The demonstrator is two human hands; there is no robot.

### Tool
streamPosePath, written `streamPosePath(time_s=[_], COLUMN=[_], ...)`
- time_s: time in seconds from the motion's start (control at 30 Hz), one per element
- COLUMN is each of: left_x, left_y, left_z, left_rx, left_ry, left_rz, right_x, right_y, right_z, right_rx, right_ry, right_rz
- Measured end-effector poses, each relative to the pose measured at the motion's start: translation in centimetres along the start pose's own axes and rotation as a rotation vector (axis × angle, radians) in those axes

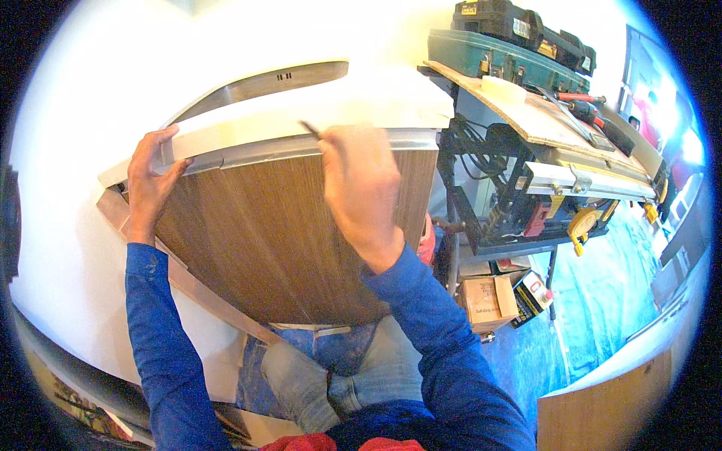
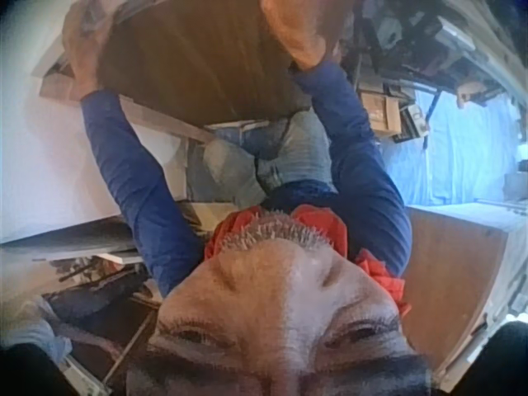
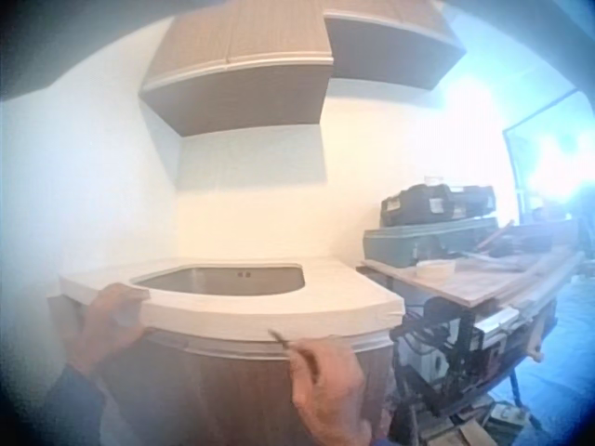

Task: The person is installing a kitchen cabinet with a sink. They use a utility knife to trim the cabinet edges and a sanding block to smooth the surfaces. The person also handles a roll of tape and other tools during the process.

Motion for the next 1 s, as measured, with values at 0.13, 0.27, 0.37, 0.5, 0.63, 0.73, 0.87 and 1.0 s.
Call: streamPosePath(time_s=[0.13, 0.27, 0.37, 0.5, 0.63, 0.73, 0.87, 1.0], left_x=[0.0, 0.0, 0.5, 0.7, -2.7, -4.4, -5.9, -4.5], left_y=[-0.2, 0.0, -0.4, -3.9, -8.4, -9.6, -8.2, -2.3], left_z=[0.0, -0.1, 0.7, 2.7, 2.3, 1.7, 1.9, 4.8], left_rx=[-0.026, -0.016, -0.025, -0.047, -0.496, -0.653, -0.738, -0.432], left_ry=[0.002, 0.011, 0.049, -0.04, 0.169, 0.255, 0.277, -0.071], left_rz=[-0.006, -0.019, -0.013, -0.126, 0.107, 0.229, 0.374, 0.425], right_x=[0.1, -0.2, 0.2, 0.2, -0.9, -1.8, -0.8, 4.2], right_y=[0.0, 0.9, 1.2, 2.5, 5.3, 6.8, 8.0, 7.9], right_z=[-0.3, -1.0, -0.3, -2.0, -3.9, -4.7, -5.1, -5.5], right_rx=[-0.089, -0.096, 0.059, 0.307, 0.37, 0.418, 0.418, 0.191], right_ry=[-0.047, 0.086, 0.043, 0.323, 0.574, 0.713, 0.872, 0.848], right_rz=[0.013, 0.107, -0.069, -0.279, -0.224, -0.212, -0.077, 0.083])
Point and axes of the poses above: each hand's wrist, its own x-axis towards the middle knuckle, its own z-axis out of the back of the hand, y = z × x, the point moved 4 cm from there along x, towards the middle knuckle, and after that the axes turned 6 degrees about -y, right-handed, at the moved point
